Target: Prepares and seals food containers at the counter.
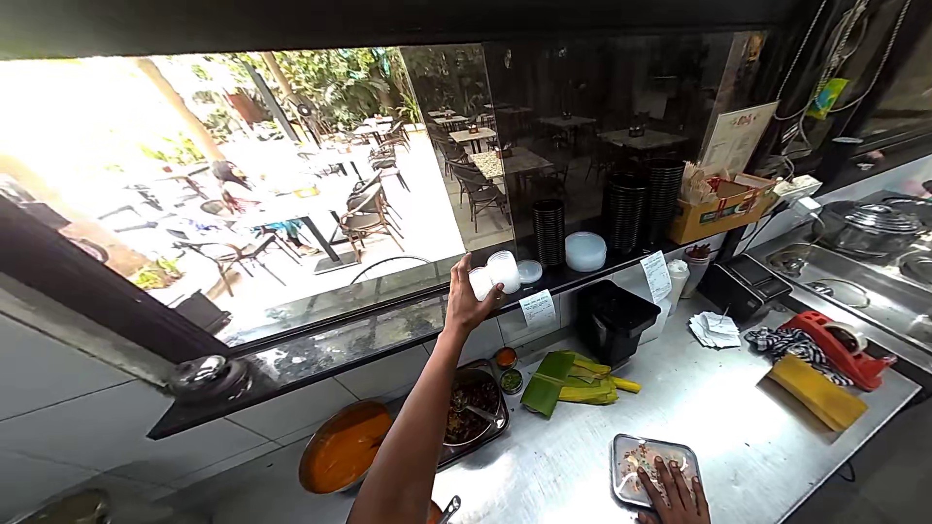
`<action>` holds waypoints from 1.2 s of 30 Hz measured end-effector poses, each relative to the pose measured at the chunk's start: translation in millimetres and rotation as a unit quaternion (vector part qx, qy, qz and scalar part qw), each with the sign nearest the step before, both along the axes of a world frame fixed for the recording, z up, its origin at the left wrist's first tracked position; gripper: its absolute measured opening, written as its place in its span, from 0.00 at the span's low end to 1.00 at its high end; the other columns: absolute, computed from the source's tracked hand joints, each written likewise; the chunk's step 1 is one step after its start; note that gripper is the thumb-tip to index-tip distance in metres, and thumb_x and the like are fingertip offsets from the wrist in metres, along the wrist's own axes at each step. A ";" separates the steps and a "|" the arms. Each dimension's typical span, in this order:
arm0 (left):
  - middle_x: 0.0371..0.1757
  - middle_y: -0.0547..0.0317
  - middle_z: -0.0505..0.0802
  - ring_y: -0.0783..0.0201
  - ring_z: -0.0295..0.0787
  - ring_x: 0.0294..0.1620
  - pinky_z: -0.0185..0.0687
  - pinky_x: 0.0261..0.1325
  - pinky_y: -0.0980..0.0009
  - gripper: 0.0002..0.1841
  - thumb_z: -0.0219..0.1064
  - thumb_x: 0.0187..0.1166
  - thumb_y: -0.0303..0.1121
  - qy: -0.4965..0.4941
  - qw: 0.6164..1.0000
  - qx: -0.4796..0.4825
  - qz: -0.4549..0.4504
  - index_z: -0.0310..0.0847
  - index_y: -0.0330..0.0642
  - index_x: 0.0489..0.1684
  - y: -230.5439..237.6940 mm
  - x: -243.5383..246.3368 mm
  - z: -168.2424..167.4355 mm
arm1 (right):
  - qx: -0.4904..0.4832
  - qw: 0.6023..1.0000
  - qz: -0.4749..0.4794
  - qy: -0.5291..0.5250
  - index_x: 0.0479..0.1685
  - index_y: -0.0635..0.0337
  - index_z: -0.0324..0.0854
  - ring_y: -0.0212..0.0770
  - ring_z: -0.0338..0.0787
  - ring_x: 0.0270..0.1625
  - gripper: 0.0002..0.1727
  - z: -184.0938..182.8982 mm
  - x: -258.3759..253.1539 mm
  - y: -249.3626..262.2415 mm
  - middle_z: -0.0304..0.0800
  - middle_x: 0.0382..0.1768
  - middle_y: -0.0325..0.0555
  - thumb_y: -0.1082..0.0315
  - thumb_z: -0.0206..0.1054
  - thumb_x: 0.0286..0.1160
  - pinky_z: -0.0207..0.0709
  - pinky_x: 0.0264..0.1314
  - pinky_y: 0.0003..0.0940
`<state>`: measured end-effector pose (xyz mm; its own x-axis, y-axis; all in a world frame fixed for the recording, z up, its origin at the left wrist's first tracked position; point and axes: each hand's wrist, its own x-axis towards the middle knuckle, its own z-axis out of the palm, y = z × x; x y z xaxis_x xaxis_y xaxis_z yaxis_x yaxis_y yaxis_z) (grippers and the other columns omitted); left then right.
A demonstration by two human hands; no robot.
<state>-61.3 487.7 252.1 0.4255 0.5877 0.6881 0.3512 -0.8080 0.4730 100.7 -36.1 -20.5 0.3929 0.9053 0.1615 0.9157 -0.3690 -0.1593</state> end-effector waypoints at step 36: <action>0.45 0.38 0.95 0.50 0.94 0.48 0.82 0.64 0.44 0.16 0.60 0.89 0.36 -0.069 0.994 -0.082 0.024 0.90 0.31 0.53 91.2 -17.3 23.9 | -0.018 0.999 -0.009 0.040 0.93 0.25 0.56 0.56 0.47 0.96 0.34 10.9 -2.7 -0.2 0.49 0.95 0.45 0.34 0.42 0.88 0.32 0.91 0.73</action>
